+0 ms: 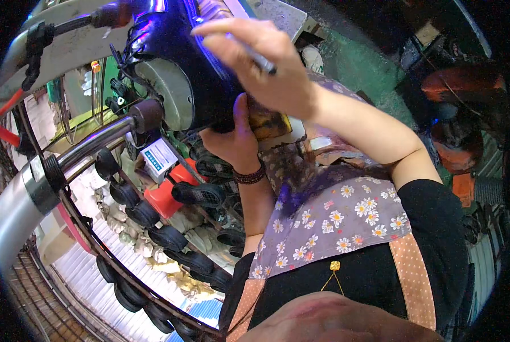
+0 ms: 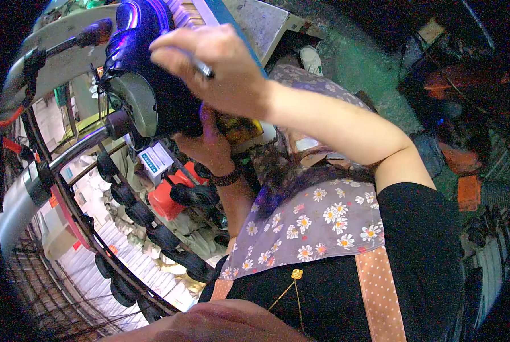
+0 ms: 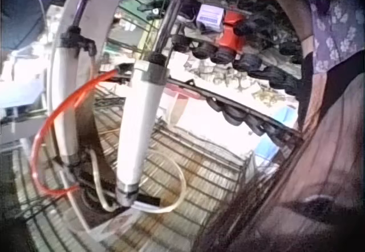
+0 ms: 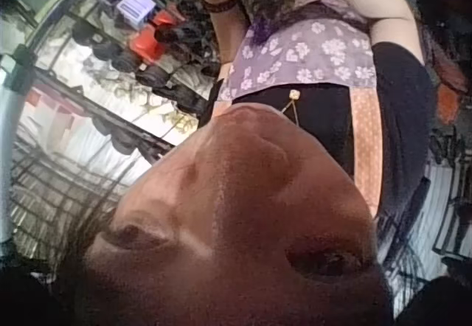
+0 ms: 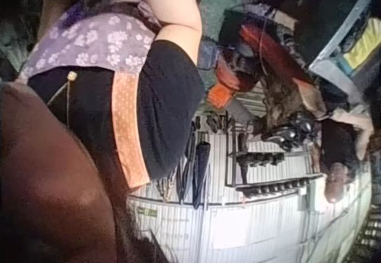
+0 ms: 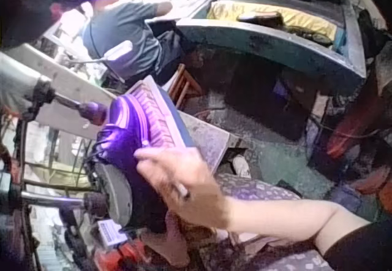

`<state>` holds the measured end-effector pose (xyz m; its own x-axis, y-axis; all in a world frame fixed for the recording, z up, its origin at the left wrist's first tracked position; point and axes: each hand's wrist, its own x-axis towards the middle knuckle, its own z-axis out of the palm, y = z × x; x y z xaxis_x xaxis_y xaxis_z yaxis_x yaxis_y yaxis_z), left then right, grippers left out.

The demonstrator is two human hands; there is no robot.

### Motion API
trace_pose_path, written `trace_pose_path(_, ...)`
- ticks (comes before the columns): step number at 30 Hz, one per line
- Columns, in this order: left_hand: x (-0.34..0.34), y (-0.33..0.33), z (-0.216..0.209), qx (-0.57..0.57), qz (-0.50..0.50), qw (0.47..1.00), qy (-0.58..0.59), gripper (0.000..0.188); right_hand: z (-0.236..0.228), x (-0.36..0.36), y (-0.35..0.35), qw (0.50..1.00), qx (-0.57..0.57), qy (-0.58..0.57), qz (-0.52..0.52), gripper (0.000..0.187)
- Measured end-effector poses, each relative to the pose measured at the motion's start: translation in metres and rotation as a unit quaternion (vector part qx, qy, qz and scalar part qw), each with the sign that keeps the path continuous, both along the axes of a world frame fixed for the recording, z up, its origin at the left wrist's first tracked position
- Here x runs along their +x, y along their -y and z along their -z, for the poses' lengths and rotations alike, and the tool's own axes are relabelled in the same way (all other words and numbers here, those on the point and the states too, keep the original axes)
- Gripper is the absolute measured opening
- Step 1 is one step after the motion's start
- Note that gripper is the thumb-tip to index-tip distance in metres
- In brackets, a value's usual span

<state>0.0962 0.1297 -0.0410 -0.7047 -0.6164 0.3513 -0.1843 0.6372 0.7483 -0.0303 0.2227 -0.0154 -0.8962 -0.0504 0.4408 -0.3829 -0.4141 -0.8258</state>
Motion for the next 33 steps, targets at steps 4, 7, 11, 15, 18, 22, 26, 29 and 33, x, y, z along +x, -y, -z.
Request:
trace_pose_path(4,-0.018,-0.006,-0.002,0.503,0.160,0.801,-0.281,0.063,-0.009,0.028,0.021,0.984,0.090,-0.155,-0.021,0.043)
trace_pose_path(7,-0.019,-0.006,-0.004,0.481,0.132,0.828,-0.254,0.067,-0.015,0.030,0.040,0.957,0.182,-0.221,0.037,0.034)
trace_pose_path(11,-0.019,-0.012,0.003,0.395,0.103,0.895,-0.179,0.071,-0.034,0.034,0.046,0.931,0.260,-0.249,0.052,0.019)
trace_pose_path(15,-0.009,-0.027,0.002,0.304,0.070,0.941,-0.131,0.076,-0.044,0.043,0.051,0.910,0.307,-0.275,0.038,0.018)
trace_pose_path(18,-0.016,-0.030,0.004,0.272,0.071,0.953,-0.110,0.079,-0.044,0.036,0.048,0.907,0.315,-0.272,0.056,0.018)
trace_pose_path(22,-0.018,-0.024,0.002,0.199,0.038,0.975,-0.091,0.084,-0.041,0.038,0.047,0.916,0.308,-0.249,0.062,0.019)
trace_pose_path(26,-0.015,-0.015,-0.005,0.063,-0.035,0.997,-0.026,0.089,-0.032,0.040,0.035,0.956,0.241,-0.157,0.051,0.044)
trace_pose_path(29,-0.022,-0.016,-0.002,-0.033,-0.070,0.996,0.035,0.092,-0.023,0.018,0.010,0.996,0.022,-0.079,0.031,0.049)
trace_pose_path(33,-0.018,-0.018,-0.008,-0.072,-0.051,0.995,-0.036,0.085,-0.027,-0.014,-0.044,0.908,-0.247,0.291,-0.173,0.049)
